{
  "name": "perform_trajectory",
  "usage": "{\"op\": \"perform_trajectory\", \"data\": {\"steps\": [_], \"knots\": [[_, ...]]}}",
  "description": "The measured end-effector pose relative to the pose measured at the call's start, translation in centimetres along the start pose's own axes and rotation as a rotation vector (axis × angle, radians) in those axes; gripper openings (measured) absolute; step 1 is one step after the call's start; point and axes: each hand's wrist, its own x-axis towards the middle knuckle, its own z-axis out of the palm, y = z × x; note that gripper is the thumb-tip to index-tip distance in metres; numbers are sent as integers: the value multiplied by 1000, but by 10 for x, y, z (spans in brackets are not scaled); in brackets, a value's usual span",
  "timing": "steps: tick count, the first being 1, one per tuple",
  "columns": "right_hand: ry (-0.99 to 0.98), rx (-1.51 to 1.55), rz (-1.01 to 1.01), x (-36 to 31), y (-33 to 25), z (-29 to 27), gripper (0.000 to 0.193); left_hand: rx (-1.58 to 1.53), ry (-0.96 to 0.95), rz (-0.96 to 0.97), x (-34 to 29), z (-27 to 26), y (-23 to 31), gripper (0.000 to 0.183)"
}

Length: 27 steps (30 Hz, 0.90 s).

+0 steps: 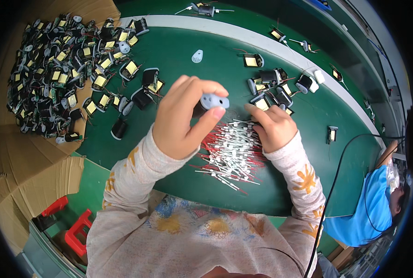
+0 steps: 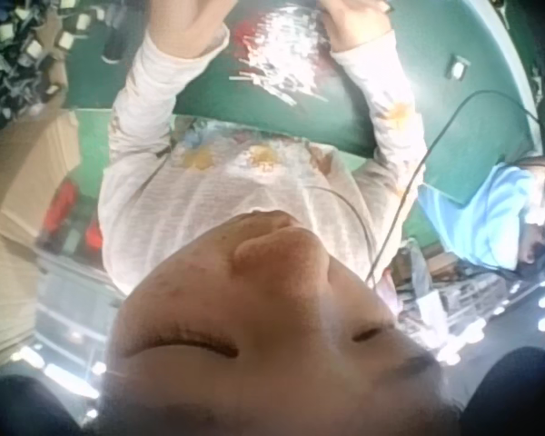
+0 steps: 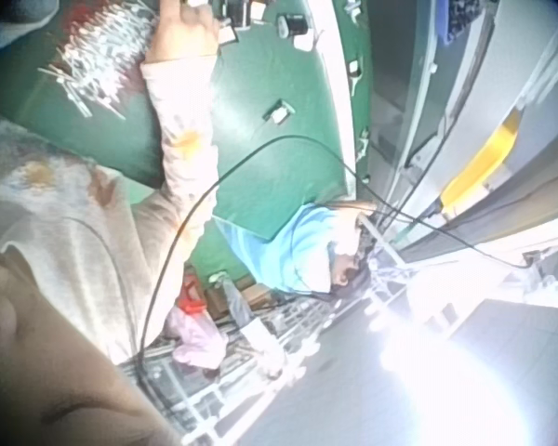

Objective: The person picks up a white plastic housing and inserts several thin wires into it by hand before snapping the assembly onto a black electronic component.

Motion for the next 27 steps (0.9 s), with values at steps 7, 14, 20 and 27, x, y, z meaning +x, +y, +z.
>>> {"op": "perform_trajectory", "data": {"steps": [7,14,20,27], "knots": [[-48,39,-41,11,7,11,42,-247,34,-171,-16,9,-3,21],[141,1099,239,10,-4,-8,48,-418,11,-273,-21,11,-17,26],[357,1673,305,4,-27,-15,57,-647,-381,-101,-14,10,-8,34],[334,1742,117,2,-25,-7,58,-905,-426,-146,-14,23,-1,29]]}}
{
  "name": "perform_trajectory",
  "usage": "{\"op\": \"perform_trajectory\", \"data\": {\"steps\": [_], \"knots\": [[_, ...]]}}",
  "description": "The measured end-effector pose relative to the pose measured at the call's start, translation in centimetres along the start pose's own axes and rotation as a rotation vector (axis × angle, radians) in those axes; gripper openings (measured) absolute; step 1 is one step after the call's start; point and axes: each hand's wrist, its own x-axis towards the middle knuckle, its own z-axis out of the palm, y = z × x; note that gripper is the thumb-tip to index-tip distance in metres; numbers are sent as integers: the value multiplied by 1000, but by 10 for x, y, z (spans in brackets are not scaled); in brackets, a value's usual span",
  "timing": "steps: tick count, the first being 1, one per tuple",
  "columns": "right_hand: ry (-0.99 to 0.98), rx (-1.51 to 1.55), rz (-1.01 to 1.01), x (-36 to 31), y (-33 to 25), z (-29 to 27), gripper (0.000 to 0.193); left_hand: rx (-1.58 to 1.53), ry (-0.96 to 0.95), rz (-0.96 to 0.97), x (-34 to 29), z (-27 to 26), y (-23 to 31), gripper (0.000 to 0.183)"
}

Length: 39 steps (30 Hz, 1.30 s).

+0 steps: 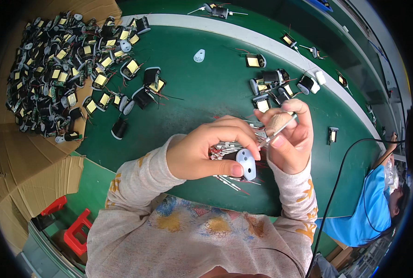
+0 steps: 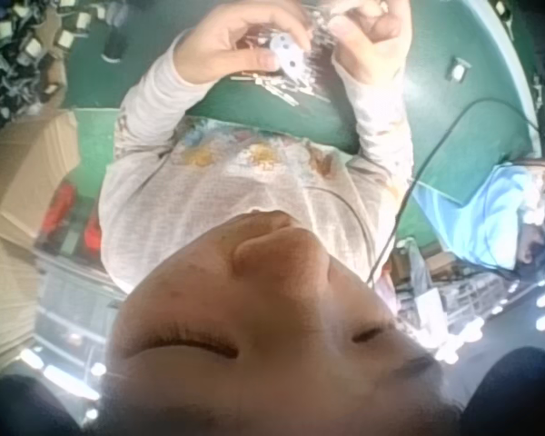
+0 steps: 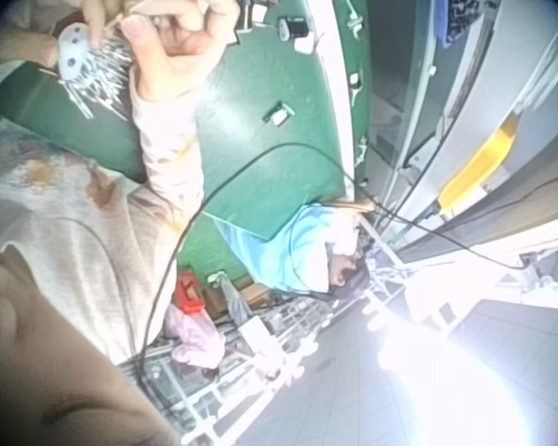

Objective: The person picks up a white plastic housing and inserts several thin wires into it by hand before snapping the assembly onto a black electronic component.

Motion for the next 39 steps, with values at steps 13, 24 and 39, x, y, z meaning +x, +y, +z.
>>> {"op": "perform_trajectory", "data": {"steps": [13,24,39], "knots": [[-170,-633,-70,4,-30,1,18,87,0,13,-1,-6,4,28],[285,-729,-480,-14,-49,16,21,-96,152,-81,-12,5,-3,32],[-151,-978,-560,-17,-50,30,27,444,416,333,-9,19,-15,41]]}}
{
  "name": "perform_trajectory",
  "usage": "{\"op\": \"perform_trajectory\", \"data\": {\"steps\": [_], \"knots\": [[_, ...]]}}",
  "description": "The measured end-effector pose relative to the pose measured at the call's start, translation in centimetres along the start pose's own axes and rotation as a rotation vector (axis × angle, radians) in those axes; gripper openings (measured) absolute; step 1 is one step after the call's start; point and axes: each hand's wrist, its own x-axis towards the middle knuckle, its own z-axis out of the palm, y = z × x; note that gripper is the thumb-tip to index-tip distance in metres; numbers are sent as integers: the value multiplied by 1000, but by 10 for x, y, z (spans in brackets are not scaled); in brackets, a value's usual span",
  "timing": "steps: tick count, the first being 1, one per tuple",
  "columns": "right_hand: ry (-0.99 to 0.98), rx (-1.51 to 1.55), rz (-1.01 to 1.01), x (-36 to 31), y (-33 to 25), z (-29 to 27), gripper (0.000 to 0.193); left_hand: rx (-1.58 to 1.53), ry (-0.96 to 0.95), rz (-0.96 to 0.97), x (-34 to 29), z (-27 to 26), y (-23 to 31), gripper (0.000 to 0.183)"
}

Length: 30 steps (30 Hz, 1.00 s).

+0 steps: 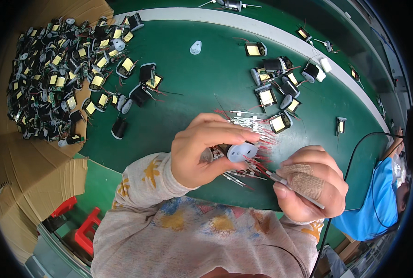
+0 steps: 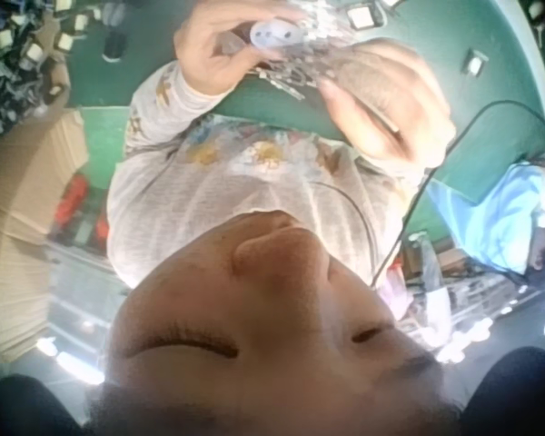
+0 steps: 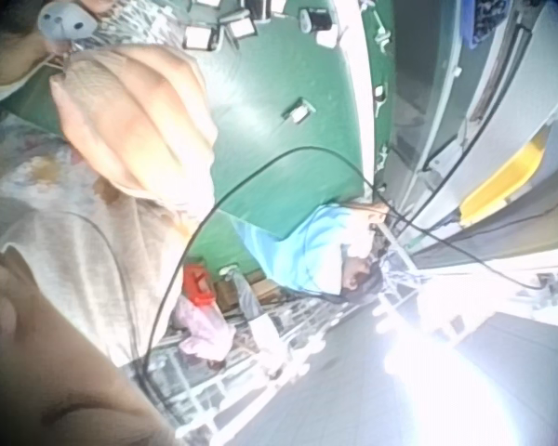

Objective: The person picks up a white plastic housing and inserts several thin wires into it by hand before snapping the assembly onto a black electronic component.

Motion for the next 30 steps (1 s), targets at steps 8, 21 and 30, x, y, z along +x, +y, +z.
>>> {"op": "perform_trajectory", "data": {"steps": [8,21,30], "knots": [[1,9,-4,-1,2,-1,30,-19,-4,14,0,0,0,42],[-17,49,-102,2,7,4,28,13,10,81,3,-1,-2,43],[-9,19,-132,2,8,3,30,147,-9,104,5,-3,1,42]]}}
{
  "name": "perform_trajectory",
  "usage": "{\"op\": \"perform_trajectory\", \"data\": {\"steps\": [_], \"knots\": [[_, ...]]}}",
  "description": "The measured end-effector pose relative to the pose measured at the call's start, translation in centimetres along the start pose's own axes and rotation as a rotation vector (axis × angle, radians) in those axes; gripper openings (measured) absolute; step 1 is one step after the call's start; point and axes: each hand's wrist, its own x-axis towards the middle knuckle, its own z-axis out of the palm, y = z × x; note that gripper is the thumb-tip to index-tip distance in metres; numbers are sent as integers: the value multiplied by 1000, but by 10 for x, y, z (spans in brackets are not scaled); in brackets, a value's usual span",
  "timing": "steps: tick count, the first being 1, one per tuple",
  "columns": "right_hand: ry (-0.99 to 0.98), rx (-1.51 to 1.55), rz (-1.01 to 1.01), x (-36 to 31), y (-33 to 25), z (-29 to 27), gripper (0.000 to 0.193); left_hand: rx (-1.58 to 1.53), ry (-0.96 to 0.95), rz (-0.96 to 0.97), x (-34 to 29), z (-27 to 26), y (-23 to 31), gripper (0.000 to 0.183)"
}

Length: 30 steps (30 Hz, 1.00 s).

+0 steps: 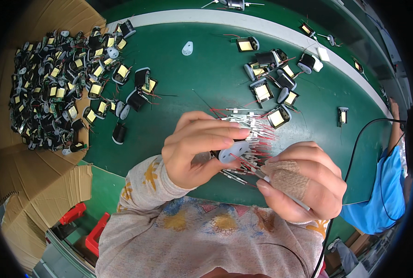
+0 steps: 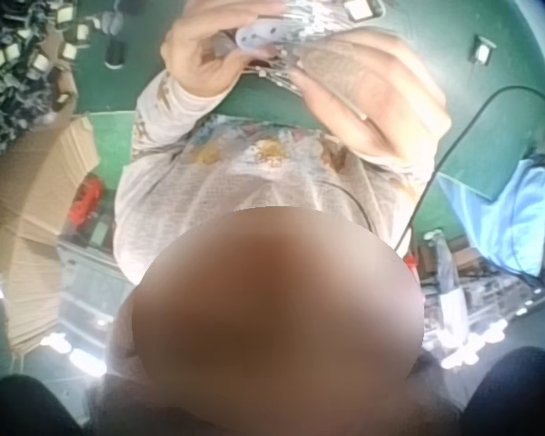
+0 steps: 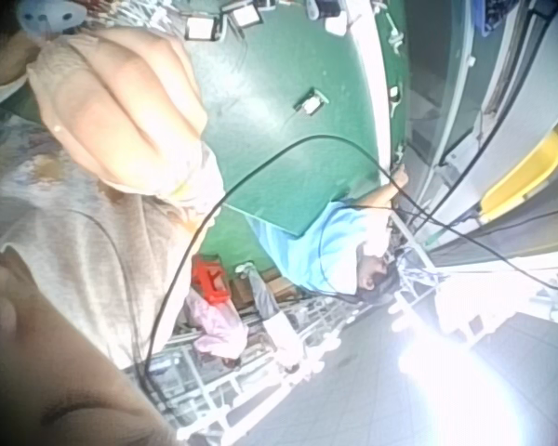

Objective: The person picks up a white plastic housing and inserts several thin wires into it by hand before snapping the assembly onto a black electronic component.

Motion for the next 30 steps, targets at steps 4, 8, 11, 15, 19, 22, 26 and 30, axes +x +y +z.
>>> {"op": "perform_trajectory", "data": {"steps": [4,8,11,15,19,22,26,30], "knots": [[8,-9,-16,0,0,2,30,31,11,15,-2,0,-2,43],[0,-22,-32,-1,-1,1,30,45,20,7,-3,0,-1,45],[-38,-59,11,-1,-6,0,29,37,41,-5,-3,0,1,47],[-58,-86,26,-2,-9,-1,29,46,52,-2,-4,0,2,51],[-51,-99,10,-3,-9,0,30,49,66,7,-6,-1,2,53],[-45,-102,7,-2,-10,2,31,51,65,13,-5,-2,2,53],[-40,-82,-9,-2,-8,2,30,58,53,10,-3,-3,4,53],[-20,-32,89,-2,-8,3,27,90,33,20,-2,-4,5,52]]}}
